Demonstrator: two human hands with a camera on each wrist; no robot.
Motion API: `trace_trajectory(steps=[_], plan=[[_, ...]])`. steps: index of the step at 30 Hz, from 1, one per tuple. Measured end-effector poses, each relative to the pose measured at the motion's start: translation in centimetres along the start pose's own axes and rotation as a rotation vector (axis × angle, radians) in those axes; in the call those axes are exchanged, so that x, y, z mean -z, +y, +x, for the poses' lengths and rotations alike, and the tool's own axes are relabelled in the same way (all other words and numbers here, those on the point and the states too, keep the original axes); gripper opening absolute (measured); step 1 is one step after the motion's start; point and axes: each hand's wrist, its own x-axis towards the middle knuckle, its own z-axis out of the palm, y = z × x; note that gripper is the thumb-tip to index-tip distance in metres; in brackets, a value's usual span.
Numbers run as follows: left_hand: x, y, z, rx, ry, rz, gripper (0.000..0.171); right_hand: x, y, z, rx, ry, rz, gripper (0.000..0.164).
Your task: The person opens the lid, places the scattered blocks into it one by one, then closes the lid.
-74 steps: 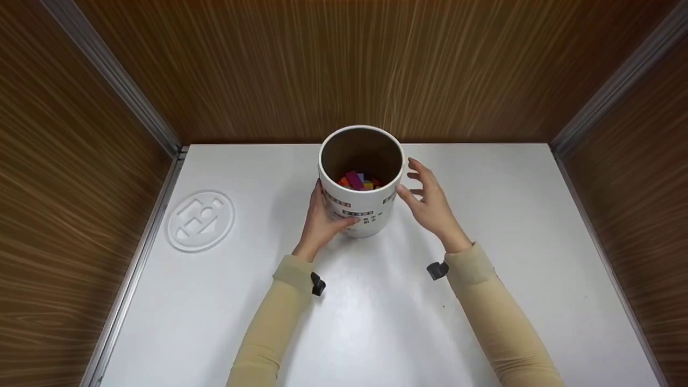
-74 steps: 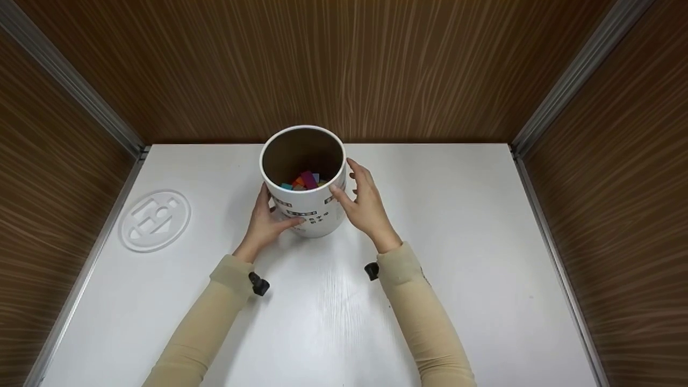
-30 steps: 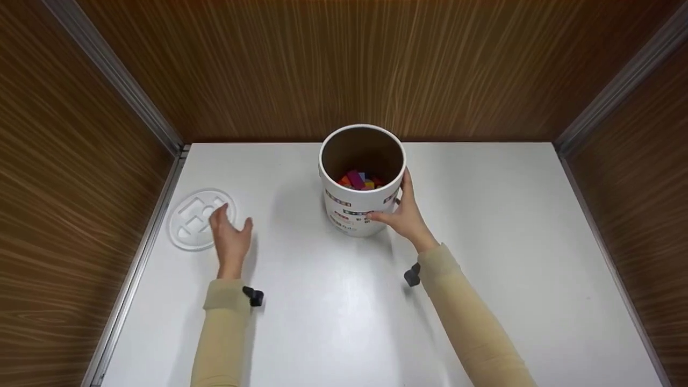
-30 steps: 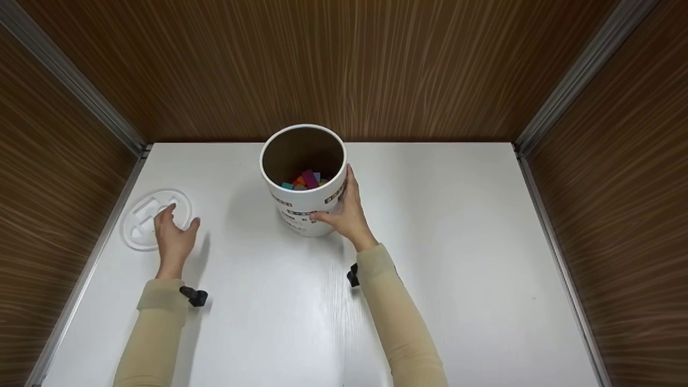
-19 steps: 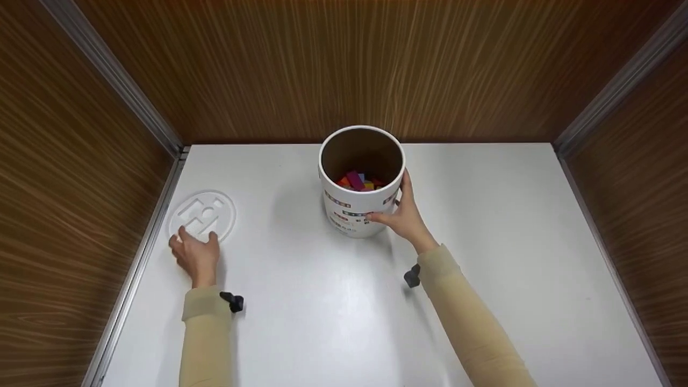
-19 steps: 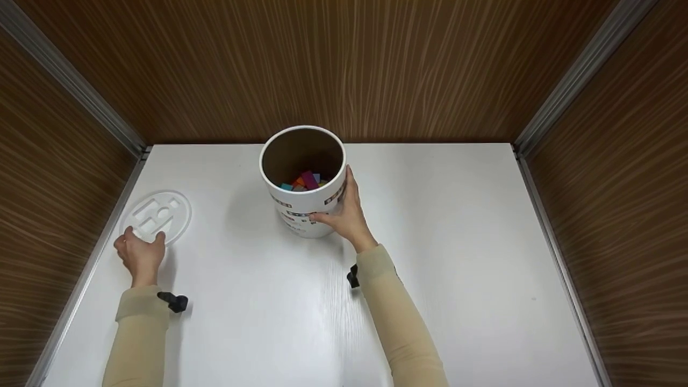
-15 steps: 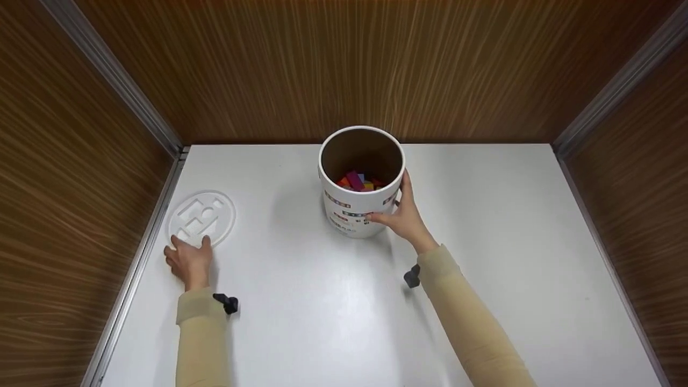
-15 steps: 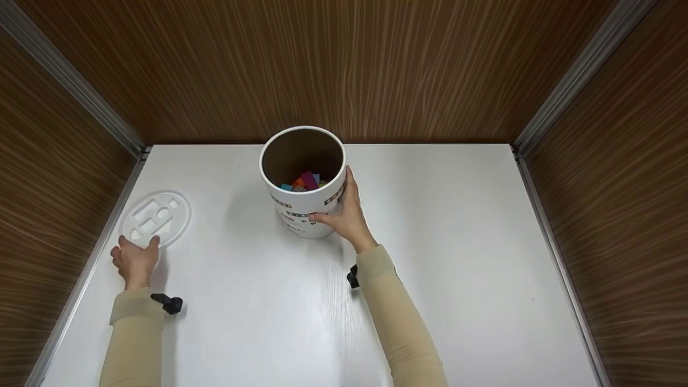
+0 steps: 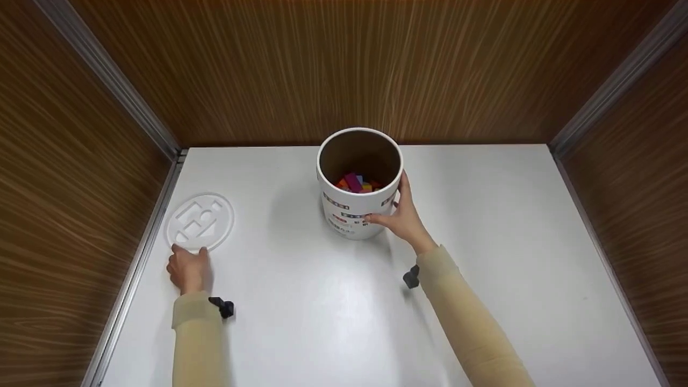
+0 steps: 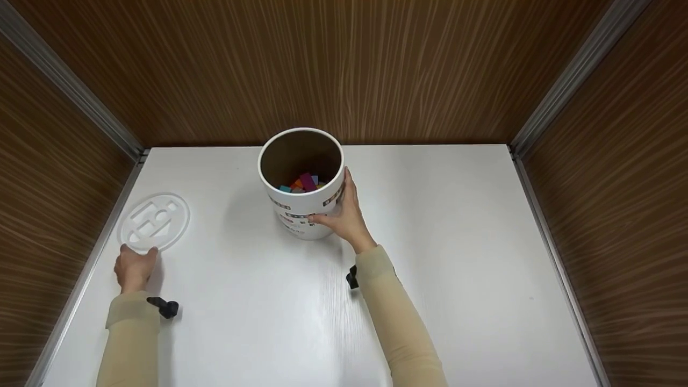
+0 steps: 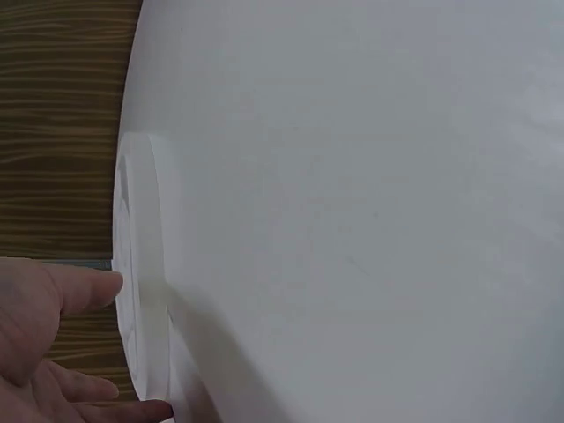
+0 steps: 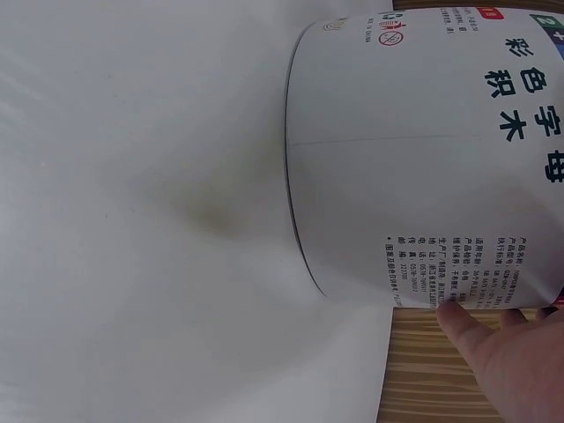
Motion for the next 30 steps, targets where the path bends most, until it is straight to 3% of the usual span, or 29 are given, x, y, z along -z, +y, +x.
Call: trace_trajectory(steps=[7,12,24,30], plan=[[0.3,-0.4,-0.3,0.011,0.021,-0.005,0.058,-0.2,-0.1,0.1,0.0,-0.012,-0.003,0.125],[0.3,-0.5,-0.4,0.022,0.035,-0.04,0.056,-0.1,-0.2,0.1,-0.003,-0.011,-0.005,0.126],[1.8,0.1,0.2,0.142,-0.151,-0.115,0.074,0.0,-0.2,0.1,-0.027,-0.005,0.009,0.125],[2.0,0.0,0.4,0.167,-0.165,-0.129,0.073,0.0,-0.2,0.2,-0.032,-0.006,0.01,0.125]])
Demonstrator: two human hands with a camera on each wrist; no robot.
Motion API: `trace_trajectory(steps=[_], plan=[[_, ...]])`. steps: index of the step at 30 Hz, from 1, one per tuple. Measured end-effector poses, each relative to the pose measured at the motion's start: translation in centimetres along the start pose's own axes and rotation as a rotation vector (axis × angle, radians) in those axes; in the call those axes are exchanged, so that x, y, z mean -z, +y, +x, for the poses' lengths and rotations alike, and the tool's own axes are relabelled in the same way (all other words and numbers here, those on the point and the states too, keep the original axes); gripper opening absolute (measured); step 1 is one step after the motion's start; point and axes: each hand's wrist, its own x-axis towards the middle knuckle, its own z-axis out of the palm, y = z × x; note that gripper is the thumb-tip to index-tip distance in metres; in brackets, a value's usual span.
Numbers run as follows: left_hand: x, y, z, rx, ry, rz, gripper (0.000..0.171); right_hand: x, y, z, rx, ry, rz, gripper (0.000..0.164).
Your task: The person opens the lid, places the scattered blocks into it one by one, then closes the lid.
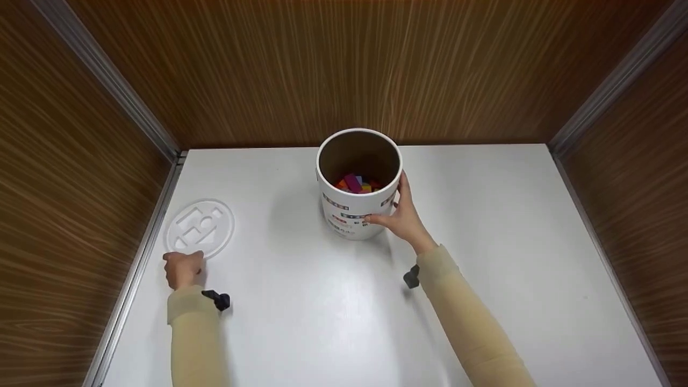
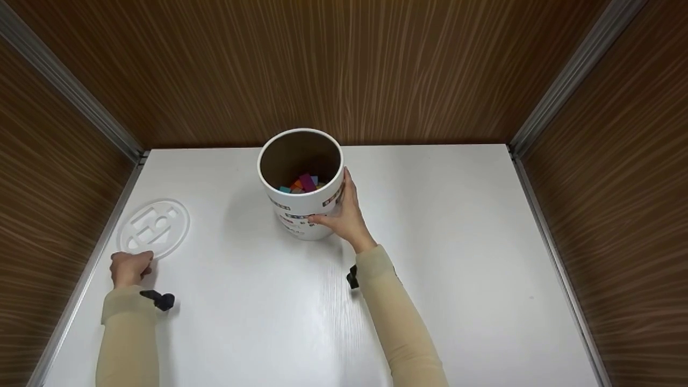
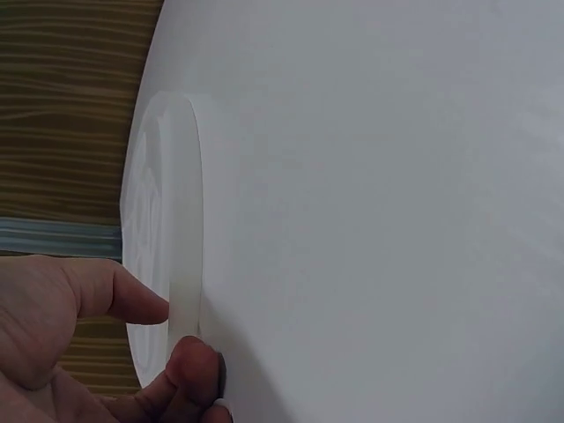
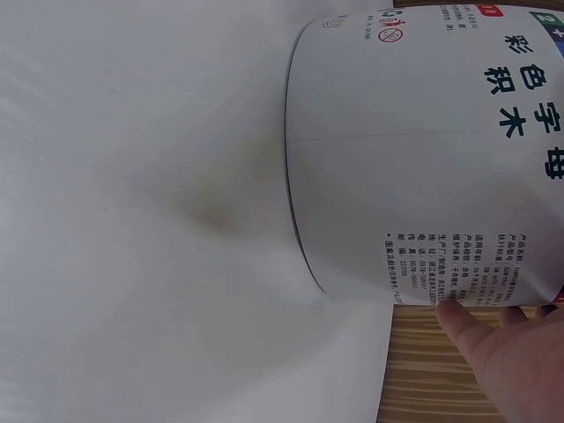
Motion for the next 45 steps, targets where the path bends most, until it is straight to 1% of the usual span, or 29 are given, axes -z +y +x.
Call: trace_trajectory(steps=[1,3,6,8,11,14,19,23,25,27,29,31,34,36,38,39,42,45], plan=[[0.1,0.0,0.0,-0.004,0.002,-0.003,0.071,0.0,0.0,0.0,0.003,-0.001,0.001,0.126],[0.2,0.0,0.0,-0.016,0.013,-0.015,0.064,0.0,0.8,0.4,0.005,-0.001,0.002,0.127],[0.2,-0.2,0.2,-0.028,0.023,-0.029,0.046,-0.1,2.3,1.0,0.001,0.006,-0.007,0.129],[0.1,-0.2,0.4,-0.037,0.03,-0.019,0.032,-0.2,3.3,1.3,0.001,0.013,-0.011,0.131],[-0.1,-0.3,0.6,-0.046,0.038,0.014,0.018,-0.2,3.7,1.4,0.015,0.019,-0.015,0.131],[-0.2,-0.3,0.7,-0.061,0.051,0.054,0.013,-0.1,3.8,1.4,0.031,0.021,-0.016,0.131],[-0.3,-0.1,0.8,-0.075,0.06,0.072,0.016,-0.1,3.8,1.3,0.057,0.024,-0.021,0.13],[-0.2,0.1,0.5,-0.078,0.06,0.007,0.022,-0.2,3.8,1.3,0.069,0.021,-0.025,0.13],[0.0,0.4,0.3,-0.083,0.065,-0.034,0.028,-0.2,3.8,1.4,0.064,0.02,-0.029,0.13],[0.2,0.7,0.0,-0.079,0.05,-0.095,0.037,-0.2,3.7,1.4,0.051,0.021,-0.03,0.131],[0.3,1.0,-0.3,-0.076,0.019,-0.187,0.046,-0.2,3.4,1.3,0.045,0.018,-0.029,0.131],[0.4,1.5,-0.6,-0.066,-0.025,-0.283,0.051,-0.2,2.5,1.0,0.038,0.009,-0.024,0.13],[0.5,2.5,-1.0,-0.07,-0.086,-0.416,0.052,-0.1,1.2,0.6,0.033,-0.001,-0.017,0.128],[0.6,3.3,-1.2,-0.082,-0.109,-0.451,0.049,0.0,0.5,0.4,0.03,-0.005,-0.016,0.126],[0.8,4.0,-1.4,-0.103,-0.125,-0.477,0.047,0.0,0.3,0.3,0.03,-0.005,-0.013,0.126],[0.8,4.3,-1.5,-0.115,-0.133,-0.488,0.047,0.0,0.6,0.4,0.031,-0.004,-0.012,0.126],[1.0,5.3,-2.2,-0.166,-0.13,-0.504,0.047,-0.1,1.8,0.8,0.033,0.001,-0.013,0.128],[1.0,6.4,-2.9,-0.234,-0.111,-0.505,0.047,-0.2,3.5,1.4,0.034,0.01,-0.022,0.13]])
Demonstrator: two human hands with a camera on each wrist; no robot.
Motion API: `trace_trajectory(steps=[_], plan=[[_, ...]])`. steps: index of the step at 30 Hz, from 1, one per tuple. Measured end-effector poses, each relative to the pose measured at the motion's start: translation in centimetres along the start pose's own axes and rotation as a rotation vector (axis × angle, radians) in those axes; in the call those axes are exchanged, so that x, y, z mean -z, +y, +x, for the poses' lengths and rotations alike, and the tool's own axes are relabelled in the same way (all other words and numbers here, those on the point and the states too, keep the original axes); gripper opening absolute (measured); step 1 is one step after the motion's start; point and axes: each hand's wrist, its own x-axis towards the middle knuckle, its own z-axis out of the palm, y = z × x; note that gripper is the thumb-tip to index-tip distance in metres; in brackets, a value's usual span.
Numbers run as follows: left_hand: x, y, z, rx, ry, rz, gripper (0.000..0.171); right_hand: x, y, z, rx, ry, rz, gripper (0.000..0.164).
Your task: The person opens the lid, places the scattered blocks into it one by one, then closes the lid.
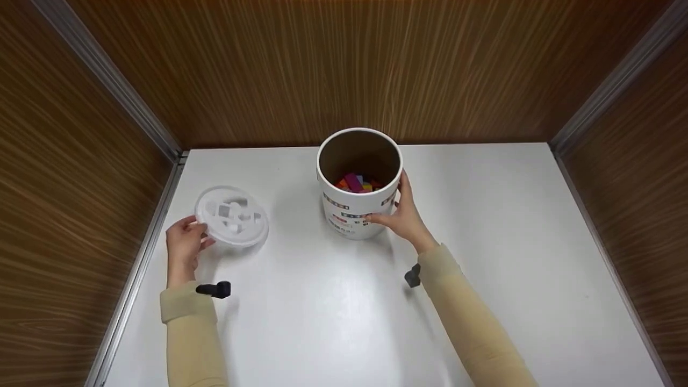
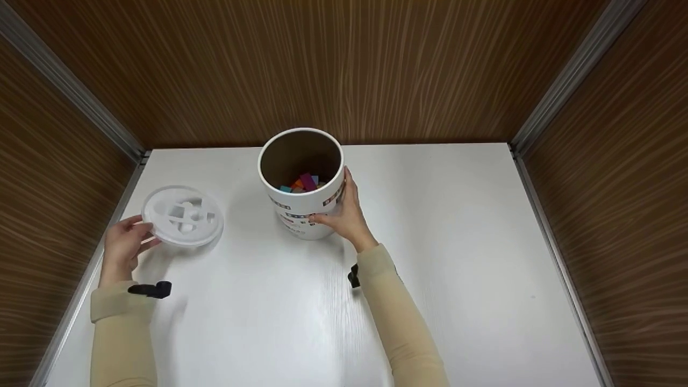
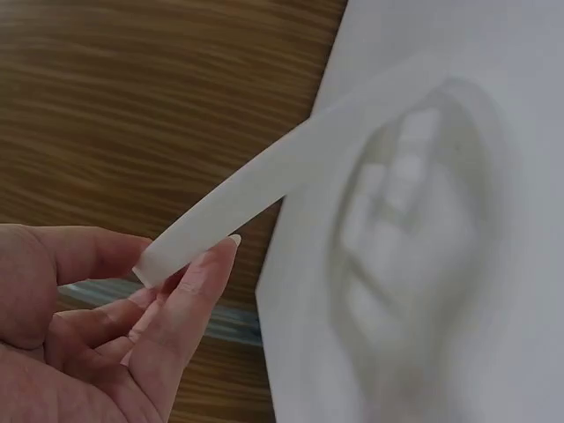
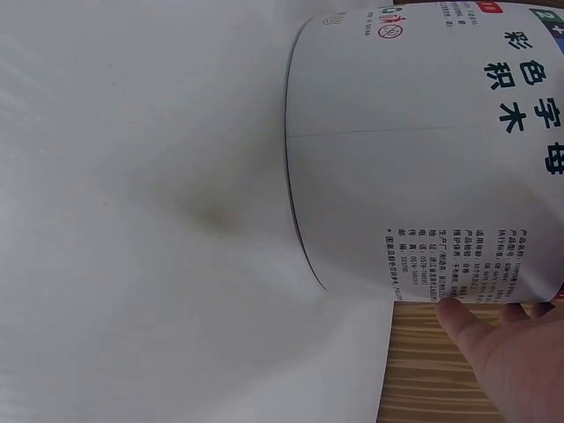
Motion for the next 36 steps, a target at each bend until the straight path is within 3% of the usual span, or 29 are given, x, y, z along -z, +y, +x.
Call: trace_trajectory(steps=[10,20,25,36], plan=[[-2.8,3.2,-1.6,-0.286,0.035,0.026,0.043,-0.1,0.6,0.1,0.032,0.013,-0.019,0.128],[-6.8,5.5,-3.4,-0.715,0.033,0.042,0.039,0.0,-0.6,0.0,0.013,-0.008,-0.006,0.129],[-9.1,6.9,-4.4,-0.889,0.006,0.038,0.037,-0.1,0.5,0.3,0.023,0.004,-0.009,0.13],[-13.8,9.1,-6.4,-1.123,-0.117,0.161,0.035,-0.1,0.5,0.3,0.007,0.009,-0.025,0.13]])
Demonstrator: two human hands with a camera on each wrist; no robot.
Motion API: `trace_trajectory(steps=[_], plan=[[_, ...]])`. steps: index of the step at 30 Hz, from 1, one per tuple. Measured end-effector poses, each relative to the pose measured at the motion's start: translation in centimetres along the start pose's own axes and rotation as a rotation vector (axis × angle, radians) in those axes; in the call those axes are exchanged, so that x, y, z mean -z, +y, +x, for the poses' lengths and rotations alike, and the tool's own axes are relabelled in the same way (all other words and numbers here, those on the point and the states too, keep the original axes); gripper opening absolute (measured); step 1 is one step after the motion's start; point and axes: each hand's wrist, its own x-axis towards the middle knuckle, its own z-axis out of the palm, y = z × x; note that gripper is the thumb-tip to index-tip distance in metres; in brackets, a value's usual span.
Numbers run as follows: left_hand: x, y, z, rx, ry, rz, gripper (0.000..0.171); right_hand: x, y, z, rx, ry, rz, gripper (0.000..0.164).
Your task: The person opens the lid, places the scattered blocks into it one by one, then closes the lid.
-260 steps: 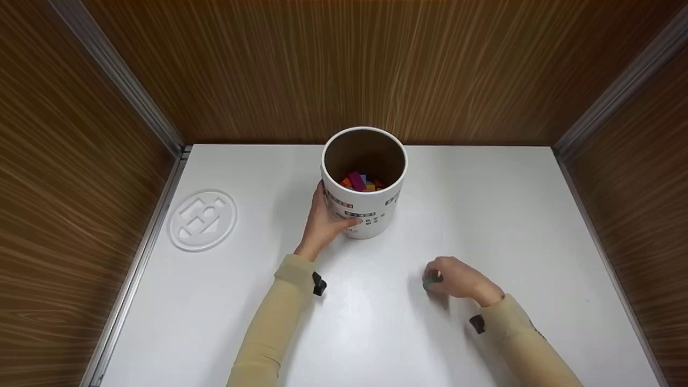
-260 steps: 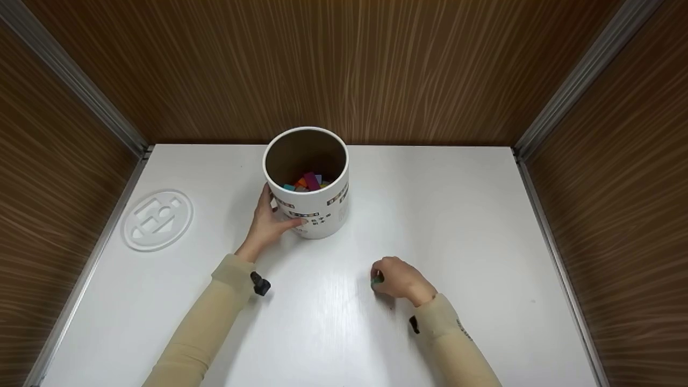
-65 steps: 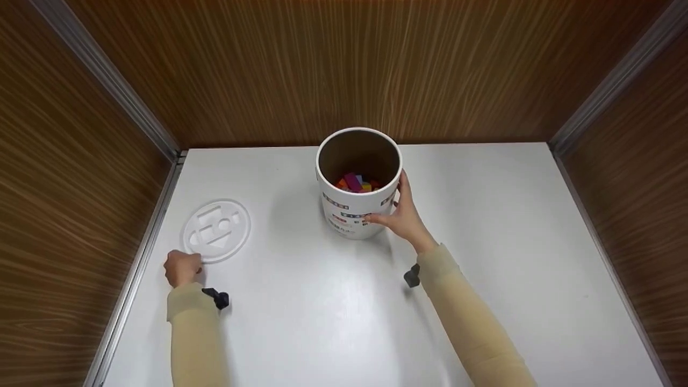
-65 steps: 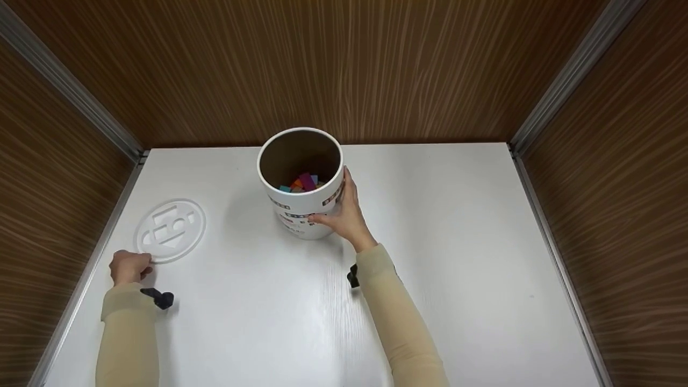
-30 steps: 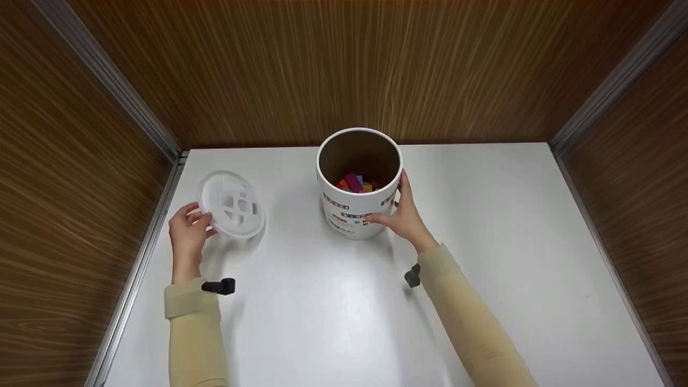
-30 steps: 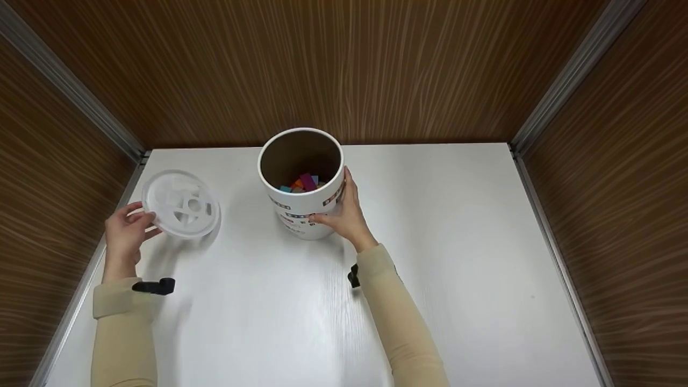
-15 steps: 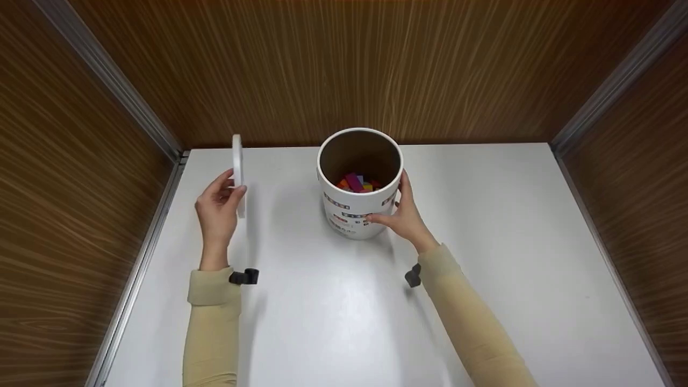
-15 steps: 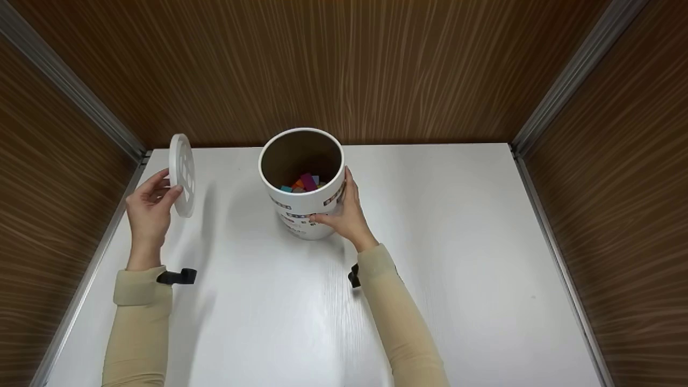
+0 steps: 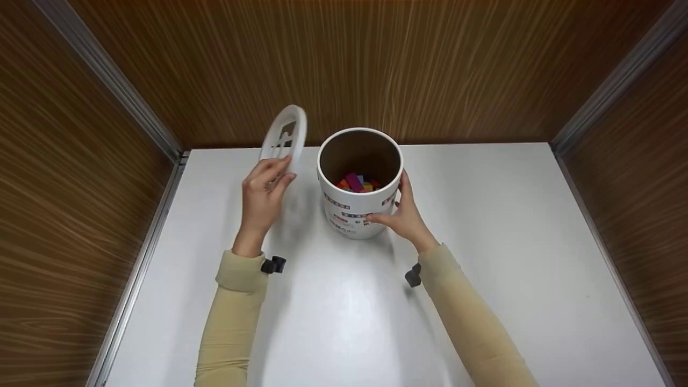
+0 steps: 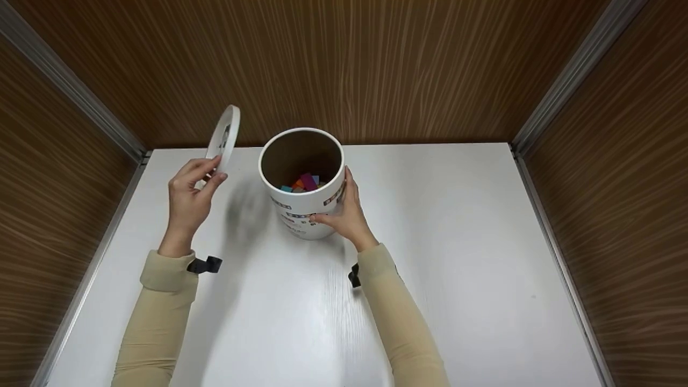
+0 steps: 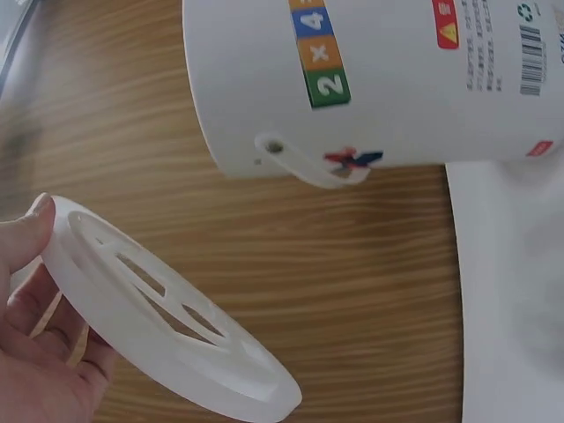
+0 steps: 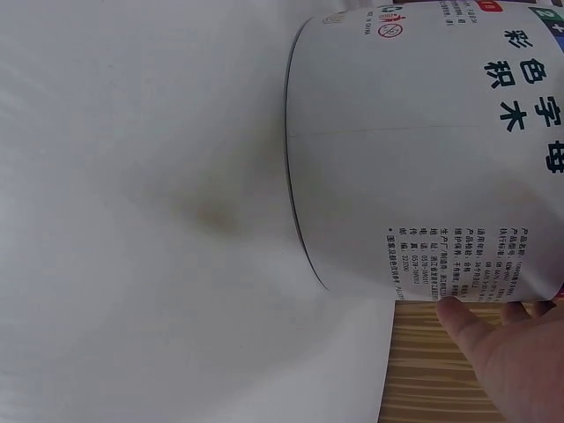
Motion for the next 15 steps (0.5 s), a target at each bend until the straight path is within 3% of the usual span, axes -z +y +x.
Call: trace_trajectory(steps=[6,15], plan=[[-2.2,1.1,0.3,-0.088,-0.128,0.059,0.033,0.1,-0.1,0.0,-0.003,0.003,0.005,0.131],[-4.9,2.6,0.4,-0.2,-0.305,0.226,0.03,0.2,0.1,0.0,0.039,0.008,-0.004,0.13]])
